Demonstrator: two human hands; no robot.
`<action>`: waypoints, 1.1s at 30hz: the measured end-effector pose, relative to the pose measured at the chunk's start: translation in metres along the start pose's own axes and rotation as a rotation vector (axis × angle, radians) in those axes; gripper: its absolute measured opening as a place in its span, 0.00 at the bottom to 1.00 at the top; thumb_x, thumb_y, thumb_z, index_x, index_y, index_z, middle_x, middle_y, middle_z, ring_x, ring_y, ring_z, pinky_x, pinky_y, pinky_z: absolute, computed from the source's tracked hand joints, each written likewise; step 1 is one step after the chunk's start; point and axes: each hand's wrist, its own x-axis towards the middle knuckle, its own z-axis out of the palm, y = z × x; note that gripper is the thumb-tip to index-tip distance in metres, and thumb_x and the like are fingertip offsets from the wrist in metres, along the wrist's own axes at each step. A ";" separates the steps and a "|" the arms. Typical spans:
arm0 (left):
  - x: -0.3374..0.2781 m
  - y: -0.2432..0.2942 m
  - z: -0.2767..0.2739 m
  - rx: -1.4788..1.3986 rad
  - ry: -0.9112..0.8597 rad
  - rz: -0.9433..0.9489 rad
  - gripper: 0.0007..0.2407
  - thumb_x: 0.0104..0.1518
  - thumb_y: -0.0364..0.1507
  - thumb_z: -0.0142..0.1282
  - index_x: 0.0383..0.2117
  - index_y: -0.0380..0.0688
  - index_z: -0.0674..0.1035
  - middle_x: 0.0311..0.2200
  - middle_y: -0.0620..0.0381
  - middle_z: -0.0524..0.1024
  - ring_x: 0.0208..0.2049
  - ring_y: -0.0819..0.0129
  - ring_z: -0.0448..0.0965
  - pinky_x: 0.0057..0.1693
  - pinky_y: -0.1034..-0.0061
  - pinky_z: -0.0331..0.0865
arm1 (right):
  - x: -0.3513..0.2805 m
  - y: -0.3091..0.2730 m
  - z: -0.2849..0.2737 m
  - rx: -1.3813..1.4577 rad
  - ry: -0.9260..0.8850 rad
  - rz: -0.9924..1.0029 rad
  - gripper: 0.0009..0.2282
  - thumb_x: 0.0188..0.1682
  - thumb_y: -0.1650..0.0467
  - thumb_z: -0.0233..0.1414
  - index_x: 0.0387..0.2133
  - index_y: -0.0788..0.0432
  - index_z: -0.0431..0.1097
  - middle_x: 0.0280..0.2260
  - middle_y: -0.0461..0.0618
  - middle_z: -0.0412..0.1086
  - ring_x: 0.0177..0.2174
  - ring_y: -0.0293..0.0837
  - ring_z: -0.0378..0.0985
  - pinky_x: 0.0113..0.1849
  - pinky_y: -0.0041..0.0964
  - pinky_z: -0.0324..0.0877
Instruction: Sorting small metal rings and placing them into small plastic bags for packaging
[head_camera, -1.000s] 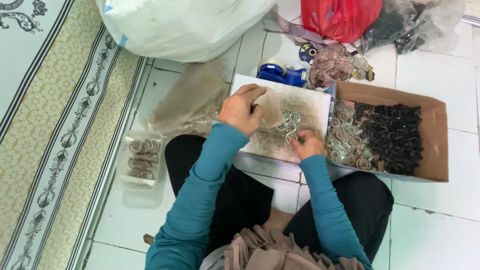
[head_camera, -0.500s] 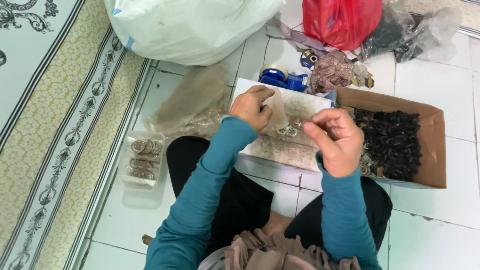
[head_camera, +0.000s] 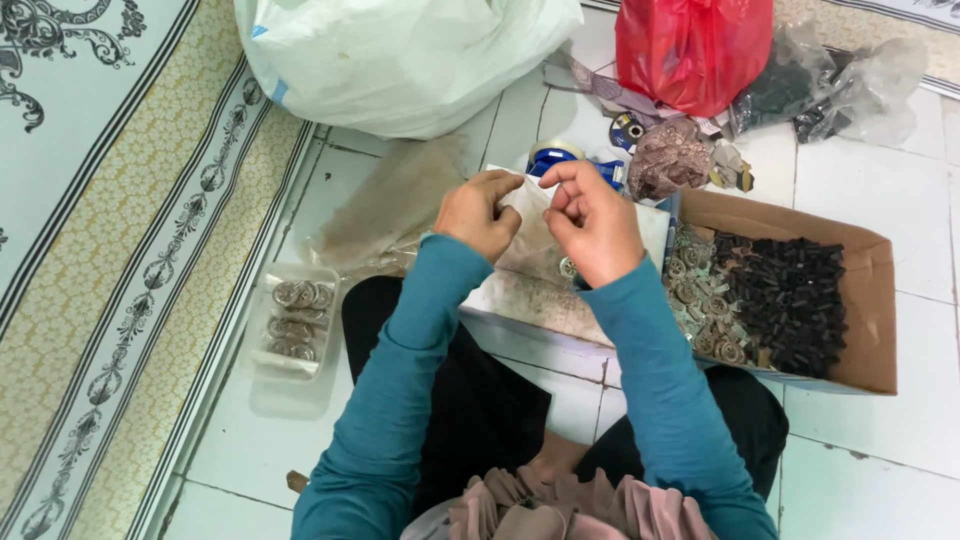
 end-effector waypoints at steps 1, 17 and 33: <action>-0.006 0.009 -0.005 -0.002 0.000 -0.003 0.19 0.53 0.25 0.51 0.53 0.44 0.81 0.52 0.44 0.78 0.49 0.43 0.81 0.56 0.51 0.75 | -0.003 -0.007 -0.005 -0.001 -0.003 0.002 0.15 0.47 0.78 0.56 0.44 0.46 0.72 0.23 0.43 0.70 0.20 0.38 0.73 0.29 0.31 0.70; -0.009 0.010 -0.002 -0.096 0.017 0.025 0.19 0.54 0.25 0.51 0.54 0.46 0.81 0.52 0.45 0.79 0.50 0.45 0.81 0.55 0.56 0.77 | 0.007 0.142 -0.006 0.175 0.134 0.023 0.09 0.52 0.75 0.60 0.45 0.58 0.76 0.30 0.50 0.75 0.22 0.36 0.74 0.22 0.26 0.69; 0.000 -0.022 0.037 0.012 0.008 0.068 0.20 0.56 0.21 0.50 0.57 0.39 0.77 0.54 0.37 0.75 0.50 0.39 0.79 0.55 0.50 0.78 | -0.059 0.339 0.033 -0.490 -0.023 0.363 0.13 0.51 0.71 0.58 0.47 0.38 0.74 0.45 0.46 0.62 0.51 0.56 0.75 0.52 0.49 0.74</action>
